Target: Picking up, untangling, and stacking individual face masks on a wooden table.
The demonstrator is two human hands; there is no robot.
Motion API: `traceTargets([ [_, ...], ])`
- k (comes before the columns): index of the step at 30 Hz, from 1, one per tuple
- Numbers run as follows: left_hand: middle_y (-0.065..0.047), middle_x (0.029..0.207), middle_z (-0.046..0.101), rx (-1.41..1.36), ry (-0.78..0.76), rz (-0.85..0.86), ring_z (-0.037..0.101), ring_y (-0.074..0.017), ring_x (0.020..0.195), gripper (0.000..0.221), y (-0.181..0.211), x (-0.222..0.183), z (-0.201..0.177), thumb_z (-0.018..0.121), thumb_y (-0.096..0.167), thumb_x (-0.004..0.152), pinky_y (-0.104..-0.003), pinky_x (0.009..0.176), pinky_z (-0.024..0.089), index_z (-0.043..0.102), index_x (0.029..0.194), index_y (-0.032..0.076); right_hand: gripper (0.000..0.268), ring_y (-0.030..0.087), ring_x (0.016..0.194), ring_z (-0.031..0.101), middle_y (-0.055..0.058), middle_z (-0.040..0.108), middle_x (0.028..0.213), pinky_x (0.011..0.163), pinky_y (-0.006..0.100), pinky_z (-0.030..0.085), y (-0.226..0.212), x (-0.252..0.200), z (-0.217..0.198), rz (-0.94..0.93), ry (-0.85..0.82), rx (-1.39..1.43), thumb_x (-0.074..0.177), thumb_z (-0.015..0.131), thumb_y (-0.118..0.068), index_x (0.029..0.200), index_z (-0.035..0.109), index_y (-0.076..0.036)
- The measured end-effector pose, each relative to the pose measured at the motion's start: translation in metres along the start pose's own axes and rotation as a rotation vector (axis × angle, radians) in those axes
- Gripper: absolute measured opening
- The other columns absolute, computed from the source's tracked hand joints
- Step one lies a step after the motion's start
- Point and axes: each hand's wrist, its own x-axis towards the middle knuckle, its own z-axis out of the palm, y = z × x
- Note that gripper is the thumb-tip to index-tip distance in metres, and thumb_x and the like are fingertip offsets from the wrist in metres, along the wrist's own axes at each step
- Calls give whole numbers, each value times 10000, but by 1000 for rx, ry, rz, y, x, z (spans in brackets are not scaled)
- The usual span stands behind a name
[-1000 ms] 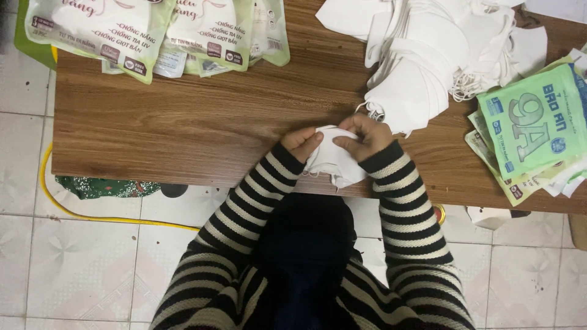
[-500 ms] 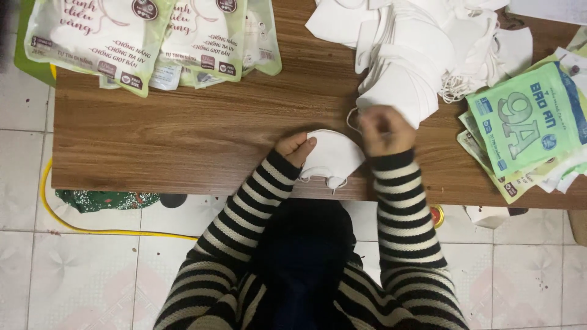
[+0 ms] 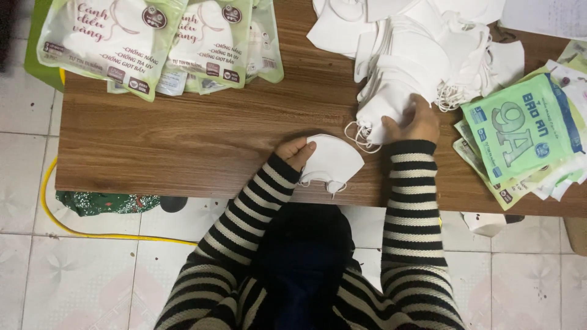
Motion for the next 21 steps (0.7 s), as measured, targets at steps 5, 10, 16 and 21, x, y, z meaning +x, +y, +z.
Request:
traceTargets([
  [5, -37, 616, 620, 10, 22, 5, 526, -87, 572, 301, 9, -2, 4, 611, 258, 1032, -138, 548, 416, 716, 908, 5, 409, 319, 878, 626, 37, 679, 881, 782, 394, 521, 29, -6, 28, -104, 119, -25, 720, 956, -353, 1026, 748, -178],
  [10, -59, 635, 662, -36, 27, -25, 549, -82, 574, 307, 24, -6, 11, 612, 260, 1032, -143, 557, 439, 716, 898, 4, 182, 321, 1005, 624, 110, 682, 996, 915, 390, 459, 14, -9, 13, -399, 288, 268, 928, 801, -262, 1016, 725, -122],
  [16, -33, 673, 663, -29, 6, 2, 566, -77, 627, 301, -2, 0, 2, 595, 269, 1039, -151, 599, 464, 735, 943, 20, 131, 159, 608, 583, 93, 599, 749, 587, 259, 547, -32, -29, -35, -73, 108, 1136, 1025, 689, -103, 1107, 648, -10],
  [21, -67, 772, 713, -45, 20, -23, 608, -97, 681, 314, 5, -4, 3, 602, 270, 1049, -197, 664, 524, 734, 1046, -16, 66, 71, 605, 526, 9, 618, 648, 554, 224, 479, -60, -53, -14, -391, -239, 1119, 954, 722, 33, 951, 676, -15],
])
